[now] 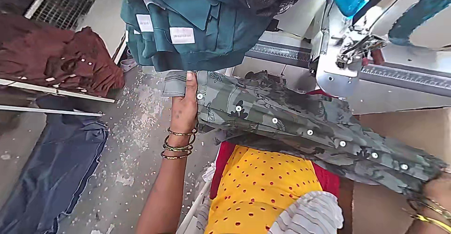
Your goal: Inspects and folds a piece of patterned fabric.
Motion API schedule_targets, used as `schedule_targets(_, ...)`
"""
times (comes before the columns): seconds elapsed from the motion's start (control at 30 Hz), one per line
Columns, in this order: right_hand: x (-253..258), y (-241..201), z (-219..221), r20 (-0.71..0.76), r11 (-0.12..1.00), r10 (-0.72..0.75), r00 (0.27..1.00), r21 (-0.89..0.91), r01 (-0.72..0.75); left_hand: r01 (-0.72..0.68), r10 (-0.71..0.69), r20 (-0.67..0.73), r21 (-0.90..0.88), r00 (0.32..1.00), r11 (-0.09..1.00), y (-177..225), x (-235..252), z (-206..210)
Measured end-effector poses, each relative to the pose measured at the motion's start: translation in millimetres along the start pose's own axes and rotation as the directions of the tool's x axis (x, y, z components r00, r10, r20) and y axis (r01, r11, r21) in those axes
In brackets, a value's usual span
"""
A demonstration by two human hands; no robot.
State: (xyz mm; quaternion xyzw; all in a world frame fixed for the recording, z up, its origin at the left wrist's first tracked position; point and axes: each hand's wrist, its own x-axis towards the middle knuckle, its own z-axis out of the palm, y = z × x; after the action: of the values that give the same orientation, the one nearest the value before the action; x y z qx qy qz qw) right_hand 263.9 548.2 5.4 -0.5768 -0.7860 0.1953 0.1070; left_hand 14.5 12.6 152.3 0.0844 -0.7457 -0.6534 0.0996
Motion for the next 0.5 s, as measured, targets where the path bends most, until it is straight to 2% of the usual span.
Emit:
schedule_targets(0.23,-12,-22,-21,-0.039,1.000,0.003,0.999,0.022,-0.002,-0.029,0.029,-0.027,0.011,0.999,1.000,-3,3,-3)
schedule_targets(0.5,-24,-51,-54,-0.147,0.998,-0.053,0.988,0.035,0.059,0.042,-0.016,-0.143,0.180,0.990,0.983,-15,14,-12)
